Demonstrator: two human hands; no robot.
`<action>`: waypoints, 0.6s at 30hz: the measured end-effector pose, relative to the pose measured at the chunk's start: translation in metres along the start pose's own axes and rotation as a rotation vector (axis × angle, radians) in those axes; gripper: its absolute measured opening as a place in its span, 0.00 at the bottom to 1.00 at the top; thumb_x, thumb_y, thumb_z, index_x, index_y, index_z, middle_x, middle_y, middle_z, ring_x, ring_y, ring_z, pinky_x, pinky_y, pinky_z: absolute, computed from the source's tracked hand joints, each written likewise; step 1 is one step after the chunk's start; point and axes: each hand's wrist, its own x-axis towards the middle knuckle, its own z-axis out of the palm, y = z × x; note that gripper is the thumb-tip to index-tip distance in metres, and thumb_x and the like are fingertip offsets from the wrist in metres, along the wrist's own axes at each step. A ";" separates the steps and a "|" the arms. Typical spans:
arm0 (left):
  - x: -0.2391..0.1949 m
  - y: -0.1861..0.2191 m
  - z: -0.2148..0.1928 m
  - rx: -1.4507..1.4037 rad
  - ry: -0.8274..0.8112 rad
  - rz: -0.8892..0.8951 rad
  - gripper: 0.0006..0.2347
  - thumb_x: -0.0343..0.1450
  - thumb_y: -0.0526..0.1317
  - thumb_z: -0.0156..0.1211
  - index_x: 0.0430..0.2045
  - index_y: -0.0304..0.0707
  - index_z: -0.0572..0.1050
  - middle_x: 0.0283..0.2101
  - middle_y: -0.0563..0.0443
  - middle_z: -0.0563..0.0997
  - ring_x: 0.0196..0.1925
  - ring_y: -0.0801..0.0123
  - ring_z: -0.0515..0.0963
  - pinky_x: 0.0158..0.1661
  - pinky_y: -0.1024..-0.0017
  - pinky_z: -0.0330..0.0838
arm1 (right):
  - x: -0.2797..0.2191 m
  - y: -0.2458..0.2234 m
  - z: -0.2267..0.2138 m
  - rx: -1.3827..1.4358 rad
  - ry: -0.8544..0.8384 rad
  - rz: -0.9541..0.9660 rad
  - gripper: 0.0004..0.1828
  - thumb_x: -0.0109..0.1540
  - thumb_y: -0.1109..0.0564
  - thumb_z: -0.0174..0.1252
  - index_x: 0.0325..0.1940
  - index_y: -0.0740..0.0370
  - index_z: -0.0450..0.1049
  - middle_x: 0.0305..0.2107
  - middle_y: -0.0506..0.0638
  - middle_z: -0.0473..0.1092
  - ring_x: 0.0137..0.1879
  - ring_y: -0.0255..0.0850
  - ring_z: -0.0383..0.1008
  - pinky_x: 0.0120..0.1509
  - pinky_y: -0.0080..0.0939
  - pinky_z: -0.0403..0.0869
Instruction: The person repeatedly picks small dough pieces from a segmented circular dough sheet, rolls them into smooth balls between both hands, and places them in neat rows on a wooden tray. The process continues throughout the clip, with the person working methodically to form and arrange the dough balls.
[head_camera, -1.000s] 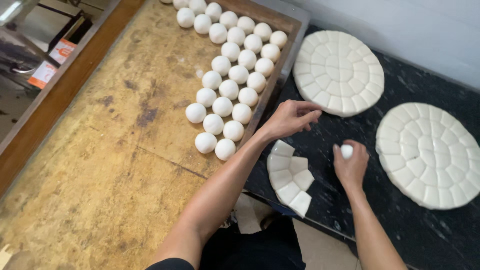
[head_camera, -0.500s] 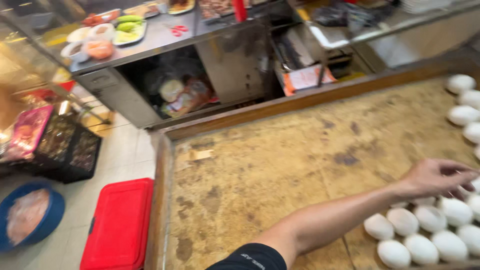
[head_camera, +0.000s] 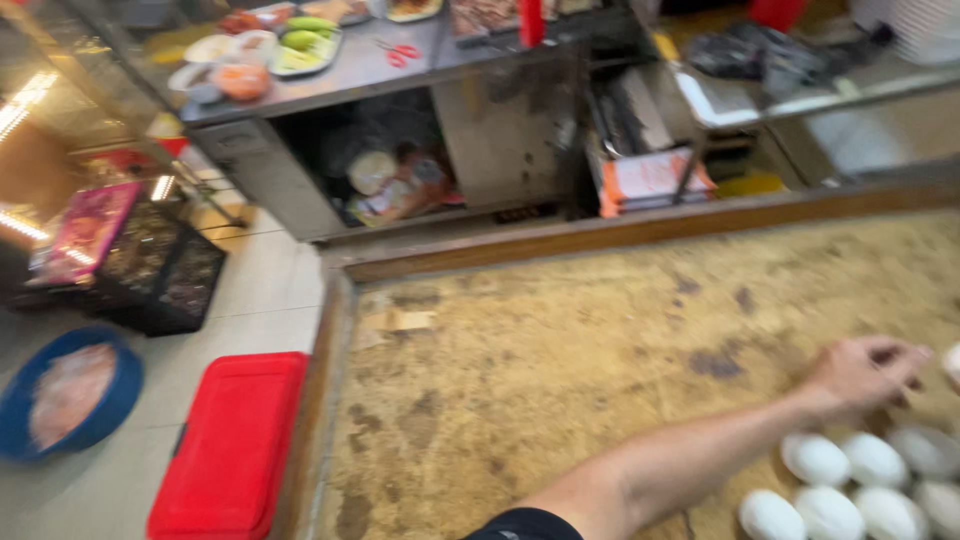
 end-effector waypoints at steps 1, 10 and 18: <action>0.000 0.005 0.001 -0.071 0.024 0.030 0.19 0.80 0.52 0.57 0.50 0.30 0.78 0.37 0.44 0.84 0.34 0.68 0.82 0.37 0.68 0.77 | -0.007 0.005 -0.026 0.011 0.023 -0.050 0.29 0.58 0.52 0.73 0.61 0.62 0.77 0.59 0.59 0.65 0.64 0.48 0.70 0.64 0.46 0.75; 0.014 0.043 0.011 0.101 -0.076 0.048 0.20 0.72 0.52 0.59 0.47 0.33 0.80 0.27 0.47 0.83 0.25 0.72 0.82 0.29 0.70 0.76 | 0.035 0.083 -0.084 -0.146 0.190 0.074 0.31 0.55 0.51 0.73 0.63 0.59 0.77 0.52 0.56 0.71 0.55 0.47 0.76 0.60 0.45 0.76; 0.016 0.053 0.006 0.009 -0.101 0.045 0.19 0.73 0.49 0.59 0.46 0.29 0.79 0.25 0.49 0.79 0.21 0.74 0.79 0.20 0.74 0.74 | 0.117 0.092 -0.038 -0.197 0.133 -0.182 0.35 0.55 0.57 0.70 0.67 0.60 0.71 0.50 0.58 0.74 0.58 0.56 0.74 0.65 0.50 0.72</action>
